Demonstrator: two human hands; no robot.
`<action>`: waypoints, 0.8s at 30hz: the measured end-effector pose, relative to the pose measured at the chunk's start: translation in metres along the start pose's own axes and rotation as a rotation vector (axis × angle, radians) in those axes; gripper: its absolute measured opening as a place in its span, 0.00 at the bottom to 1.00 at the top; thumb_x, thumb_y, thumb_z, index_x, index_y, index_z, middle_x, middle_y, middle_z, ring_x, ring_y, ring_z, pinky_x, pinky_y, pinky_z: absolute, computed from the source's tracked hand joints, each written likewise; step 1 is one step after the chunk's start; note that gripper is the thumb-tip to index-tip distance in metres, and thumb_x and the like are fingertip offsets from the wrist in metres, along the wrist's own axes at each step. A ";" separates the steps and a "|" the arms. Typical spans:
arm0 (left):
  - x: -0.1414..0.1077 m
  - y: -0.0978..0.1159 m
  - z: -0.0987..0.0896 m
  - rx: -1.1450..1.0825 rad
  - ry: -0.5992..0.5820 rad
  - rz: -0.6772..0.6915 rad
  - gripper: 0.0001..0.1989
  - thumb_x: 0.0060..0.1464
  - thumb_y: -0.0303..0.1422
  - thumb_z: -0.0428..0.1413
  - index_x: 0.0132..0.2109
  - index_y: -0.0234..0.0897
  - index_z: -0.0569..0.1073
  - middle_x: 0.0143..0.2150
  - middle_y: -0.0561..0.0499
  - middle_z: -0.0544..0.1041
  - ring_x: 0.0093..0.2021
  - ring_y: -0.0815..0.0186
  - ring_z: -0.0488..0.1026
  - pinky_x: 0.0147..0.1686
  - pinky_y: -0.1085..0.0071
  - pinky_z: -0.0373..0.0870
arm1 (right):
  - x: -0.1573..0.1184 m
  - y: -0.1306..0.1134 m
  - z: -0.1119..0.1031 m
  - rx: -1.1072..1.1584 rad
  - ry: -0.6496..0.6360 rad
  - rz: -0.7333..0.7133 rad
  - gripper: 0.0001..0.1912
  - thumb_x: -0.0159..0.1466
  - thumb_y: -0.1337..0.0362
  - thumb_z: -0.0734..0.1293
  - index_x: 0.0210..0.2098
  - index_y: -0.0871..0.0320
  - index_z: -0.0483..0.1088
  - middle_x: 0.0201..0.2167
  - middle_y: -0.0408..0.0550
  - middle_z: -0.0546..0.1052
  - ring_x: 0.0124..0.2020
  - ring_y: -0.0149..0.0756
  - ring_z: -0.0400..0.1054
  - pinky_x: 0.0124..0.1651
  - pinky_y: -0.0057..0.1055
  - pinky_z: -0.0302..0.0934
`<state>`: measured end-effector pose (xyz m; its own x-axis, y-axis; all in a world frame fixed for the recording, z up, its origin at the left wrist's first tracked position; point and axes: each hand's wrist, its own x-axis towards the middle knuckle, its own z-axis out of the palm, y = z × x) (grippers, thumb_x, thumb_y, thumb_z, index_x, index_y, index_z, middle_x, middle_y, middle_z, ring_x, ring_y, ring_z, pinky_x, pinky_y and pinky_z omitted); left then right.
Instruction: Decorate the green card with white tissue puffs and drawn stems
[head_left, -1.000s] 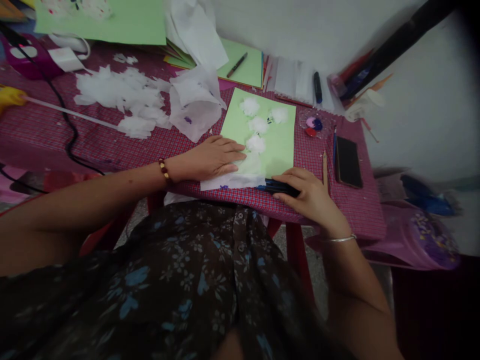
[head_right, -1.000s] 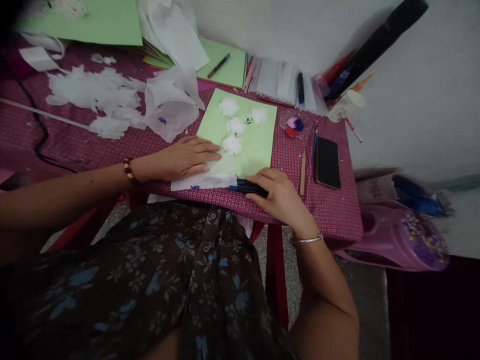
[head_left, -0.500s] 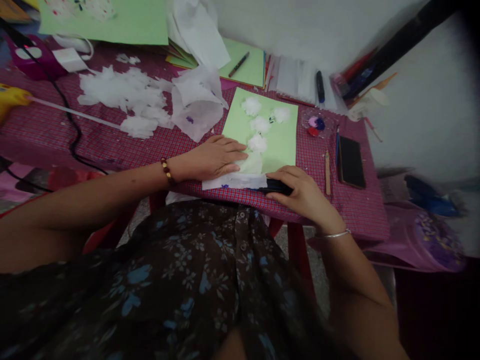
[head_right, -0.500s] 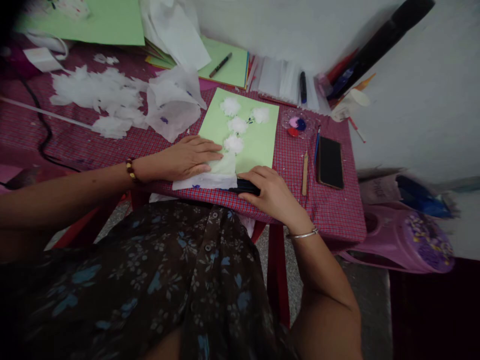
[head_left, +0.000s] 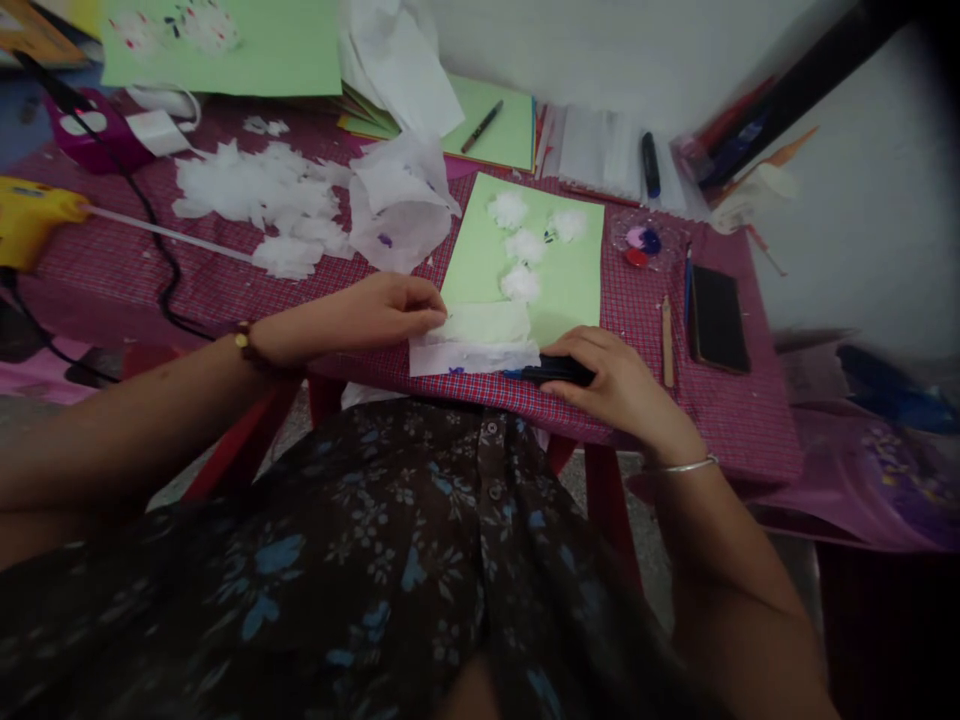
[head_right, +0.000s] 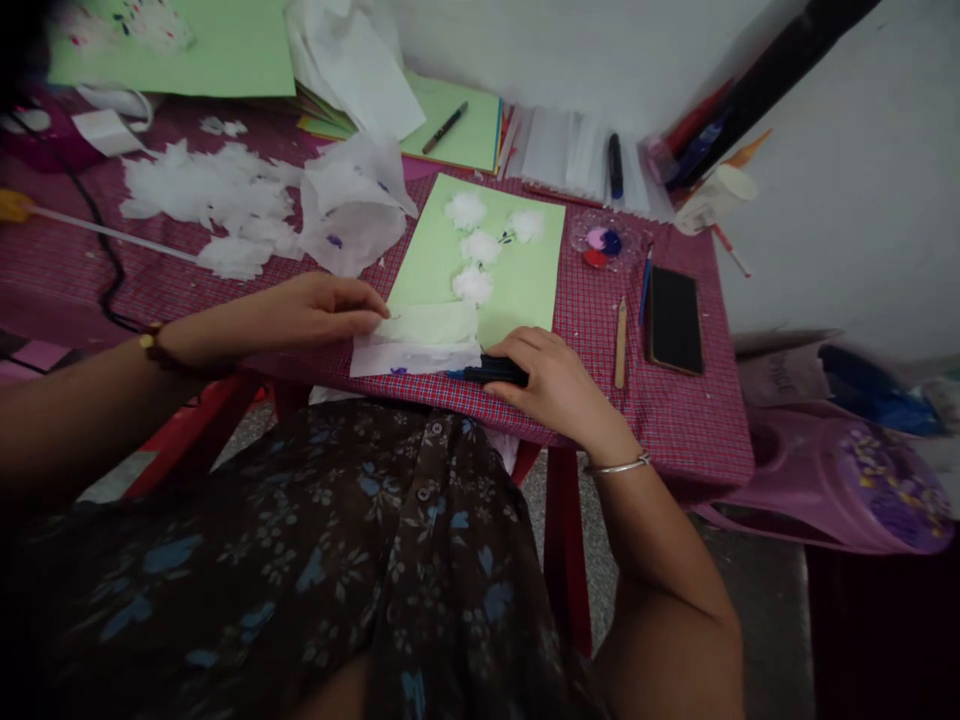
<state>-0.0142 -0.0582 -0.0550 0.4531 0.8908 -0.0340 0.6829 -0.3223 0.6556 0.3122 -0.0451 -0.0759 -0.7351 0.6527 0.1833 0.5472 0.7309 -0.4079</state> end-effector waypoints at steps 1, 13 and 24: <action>-0.002 -0.001 0.000 0.019 -0.047 0.002 0.13 0.58 0.39 0.51 0.38 0.36 0.77 0.31 0.51 0.78 0.30 0.66 0.72 0.30 0.70 0.67 | 0.000 0.000 0.000 -0.005 0.001 -0.003 0.15 0.63 0.56 0.70 0.48 0.52 0.73 0.42 0.51 0.76 0.46 0.48 0.71 0.50 0.48 0.67; -0.005 0.018 0.000 0.165 -0.211 -0.151 0.16 0.57 0.39 0.49 0.26 0.36 0.70 0.24 0.51 0.71 0.25 0.68 0.65 0.27 0.72 0.56 | 0.001 0.000 0.001 -0.046 0.020 -0.034 0.15 0.63 0.57 0.69 0.47 0.56 0.73 0.43 0.53 0.76 0.46 0.48 0.71 0.50 0.46 0.66; -0.012 0.017 0.008 0.205 -0.166 -0.219 0.09 0.53 0.36 0.54 0.33 0.36 0.74 0.24 0.53 0.72 0.24 0.69 0.64 0.27 0.71 0.54 | 0.001 0.000 0.002 -0.022 0.020 -0.028 0.14 0.64 0.55 0.69 0.47 0.52 0.73 0.42 0.52 0.76 0.45 0.49 0.71 0.49 0.49 0.66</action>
<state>-0.0035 -0.0770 -0.0495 0.3583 0.8872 -0.2907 0.8677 -0.2015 0.4544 0.3109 -0.0449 -0.0770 -0.7422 0.6359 0.2117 0.5359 0.7528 -0.3823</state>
